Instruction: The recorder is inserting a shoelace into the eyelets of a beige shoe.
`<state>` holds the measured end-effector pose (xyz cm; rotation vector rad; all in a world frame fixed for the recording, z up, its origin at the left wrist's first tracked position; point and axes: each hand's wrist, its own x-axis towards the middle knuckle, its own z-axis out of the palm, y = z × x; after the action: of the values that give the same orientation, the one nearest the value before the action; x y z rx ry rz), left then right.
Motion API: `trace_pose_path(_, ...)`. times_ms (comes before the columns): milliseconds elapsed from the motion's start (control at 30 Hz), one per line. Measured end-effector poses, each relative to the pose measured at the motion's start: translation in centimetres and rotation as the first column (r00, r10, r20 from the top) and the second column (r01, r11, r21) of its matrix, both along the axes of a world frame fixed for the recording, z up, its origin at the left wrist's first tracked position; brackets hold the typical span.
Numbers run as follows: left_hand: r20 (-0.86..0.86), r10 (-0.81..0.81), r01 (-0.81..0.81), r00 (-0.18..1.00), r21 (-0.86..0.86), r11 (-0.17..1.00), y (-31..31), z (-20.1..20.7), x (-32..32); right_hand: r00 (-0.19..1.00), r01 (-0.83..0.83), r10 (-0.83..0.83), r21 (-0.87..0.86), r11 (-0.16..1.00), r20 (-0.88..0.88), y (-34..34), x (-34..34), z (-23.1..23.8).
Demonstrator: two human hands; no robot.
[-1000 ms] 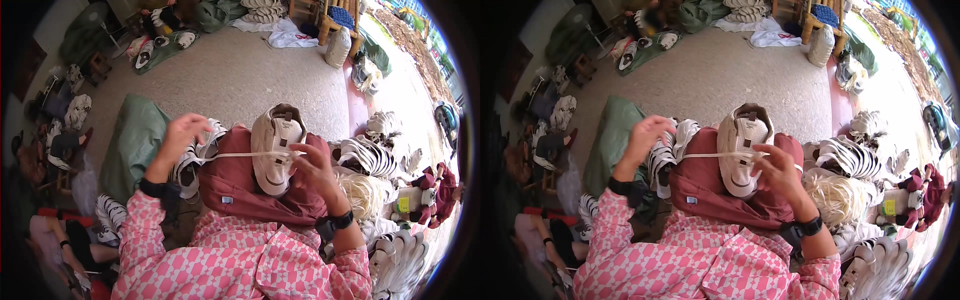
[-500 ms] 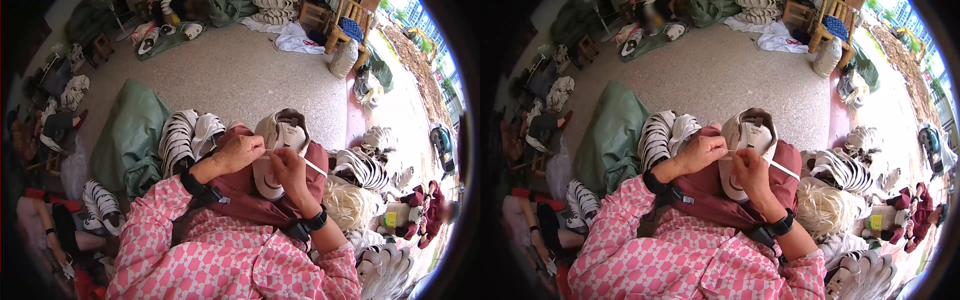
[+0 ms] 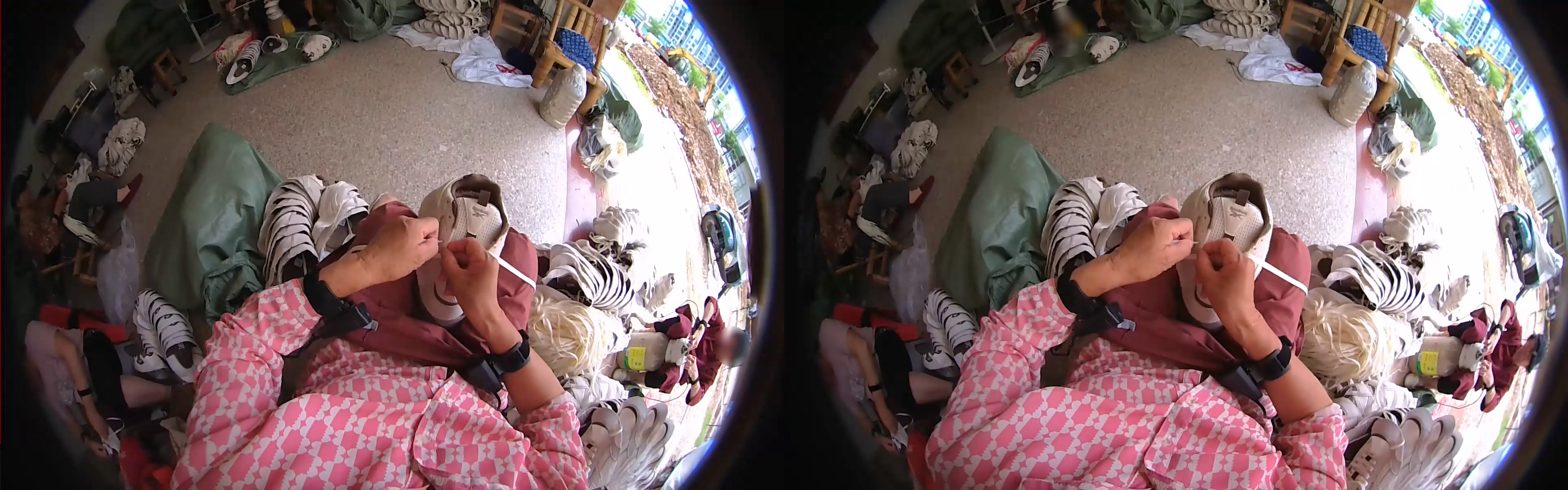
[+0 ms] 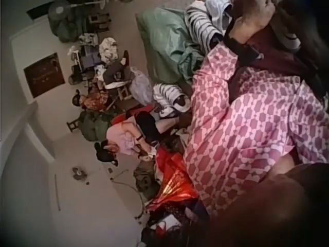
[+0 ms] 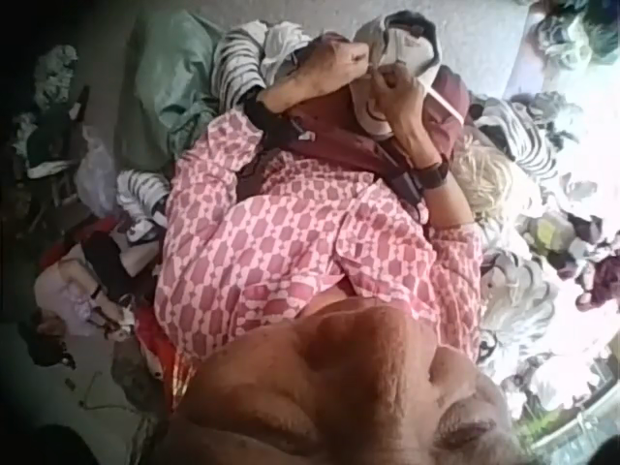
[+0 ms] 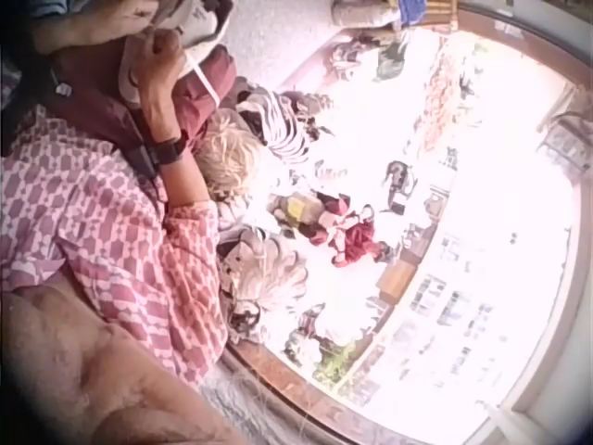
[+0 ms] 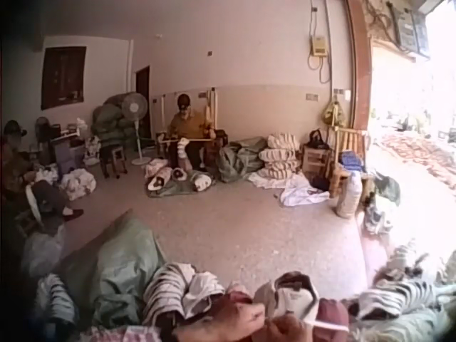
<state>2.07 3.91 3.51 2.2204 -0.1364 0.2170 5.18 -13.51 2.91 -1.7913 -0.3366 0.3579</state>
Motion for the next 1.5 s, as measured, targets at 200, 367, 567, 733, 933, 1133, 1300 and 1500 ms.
trace_pose_path(200,-0.070,-0.017,0.021,0.997,0.055,0.998,-0.7,0.8,-0.1,0.964,0.003,0.021,-0.091,0.996,0.267,0.3,-0.2,-1.0)
trace_pose_path(367,0.349,-0.167,0.017,0.922,0.394,0.919,0.8,2.9,0.6,0.966,-0.034,0.053,-0.077,0.996,0.254,-0.1,0.2,-2.3)
trace_pose_path(567,0.145,-0.543,0.451,0.827,0.406,0.795,1.8,3.6,3.1,0.973,-0.131,0.165,-0.202,0.971,0.163,-1.2,0.7,-0.2)
trace_pose_path(733,0.147,-0.561,0.526,0.815,0.219,0.822,2.1,2.8,4.0,0.605,0.010,0.296,-0.380,0.925,0.739,-3.5,2.6,4.6)
trace_pose_path(933,0.168,-0.532,0.514,0.830,0.143,0.846,2.4,2.5,4.3,0.524,-0.349,0.490,-0.349,0.870,0.697,-2.0,6.0,4.4)
trace_pose_path(1133,0.148,-0.489,0.490,0.860,0.031,0.871,2.4,2.4,4.3,0.557,-0.489,0.594,-0.348,0.800,0.581,-1.6,6.8,3.5)
trace_pose_path(1300,0.126,-0.527,0.518,0.840,0.098,0.850,1.9,3.3,4.8,0.325,-0.326,0.596,-0.504,0.800,0.735,-2.4,7.0,4.4)
trace_pose_path(1500,0.018,-0.458,0.445,0.889,0.206,0.871,0.5,3.6,3.6,0.523,0.145,0.251,-0.375,0.915,0.814,-7.7,10.4,9.9)
